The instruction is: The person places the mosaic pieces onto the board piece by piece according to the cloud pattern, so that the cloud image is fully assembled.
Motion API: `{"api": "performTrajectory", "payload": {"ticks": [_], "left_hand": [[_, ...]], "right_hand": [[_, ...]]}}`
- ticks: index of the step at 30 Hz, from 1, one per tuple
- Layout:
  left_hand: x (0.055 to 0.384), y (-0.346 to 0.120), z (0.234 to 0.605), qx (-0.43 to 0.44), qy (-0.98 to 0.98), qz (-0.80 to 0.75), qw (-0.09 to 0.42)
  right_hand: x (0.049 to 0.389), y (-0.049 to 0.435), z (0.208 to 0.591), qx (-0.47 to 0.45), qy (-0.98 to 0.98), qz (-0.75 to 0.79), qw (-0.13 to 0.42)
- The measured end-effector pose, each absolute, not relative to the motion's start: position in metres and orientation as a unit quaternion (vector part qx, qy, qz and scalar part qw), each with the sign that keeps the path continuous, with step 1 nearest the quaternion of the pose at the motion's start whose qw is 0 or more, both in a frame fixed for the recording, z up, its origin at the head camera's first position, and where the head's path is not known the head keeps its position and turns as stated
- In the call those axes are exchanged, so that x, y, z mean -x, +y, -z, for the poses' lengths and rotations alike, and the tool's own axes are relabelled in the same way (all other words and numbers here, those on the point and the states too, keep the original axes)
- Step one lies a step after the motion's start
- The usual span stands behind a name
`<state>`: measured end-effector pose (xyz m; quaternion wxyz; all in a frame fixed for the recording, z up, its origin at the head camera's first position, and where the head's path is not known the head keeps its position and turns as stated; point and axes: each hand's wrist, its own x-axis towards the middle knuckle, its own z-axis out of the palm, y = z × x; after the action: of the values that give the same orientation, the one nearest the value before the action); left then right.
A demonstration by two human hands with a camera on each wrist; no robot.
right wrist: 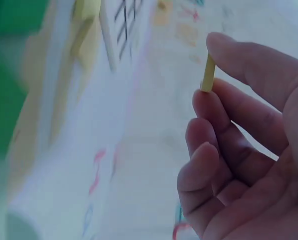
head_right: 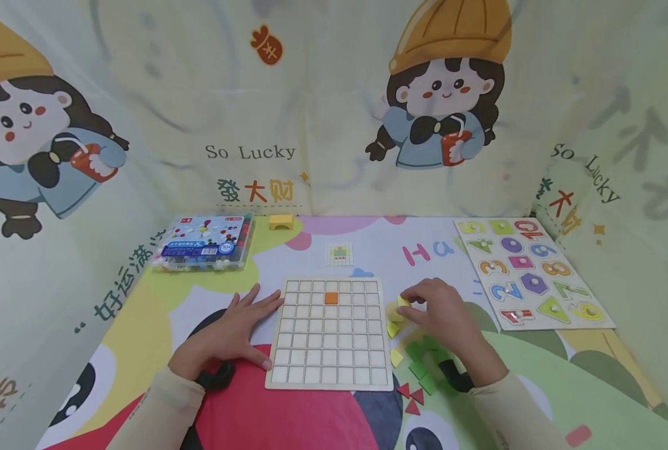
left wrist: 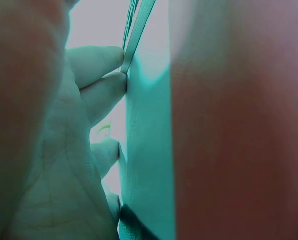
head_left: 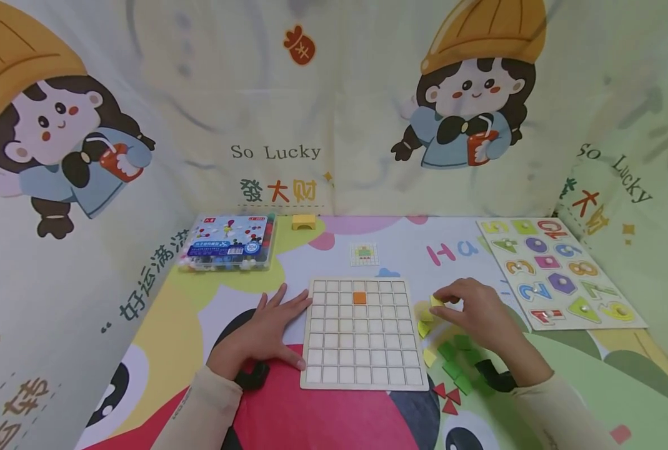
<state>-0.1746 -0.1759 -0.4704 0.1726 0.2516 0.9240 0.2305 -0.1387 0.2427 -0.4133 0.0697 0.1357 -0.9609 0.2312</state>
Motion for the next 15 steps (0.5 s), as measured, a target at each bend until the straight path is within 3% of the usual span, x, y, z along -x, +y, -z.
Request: {"api": "performTrajectory", "payload": {"ticks": [15], "left_hand": [[0.175,-0.178,0.472,-0.264,0.921,-0.233,0.167]], "right_hand": [[0.202,0.163,0.427,-0.175,-0.958,-0.222,-0.038]]}}
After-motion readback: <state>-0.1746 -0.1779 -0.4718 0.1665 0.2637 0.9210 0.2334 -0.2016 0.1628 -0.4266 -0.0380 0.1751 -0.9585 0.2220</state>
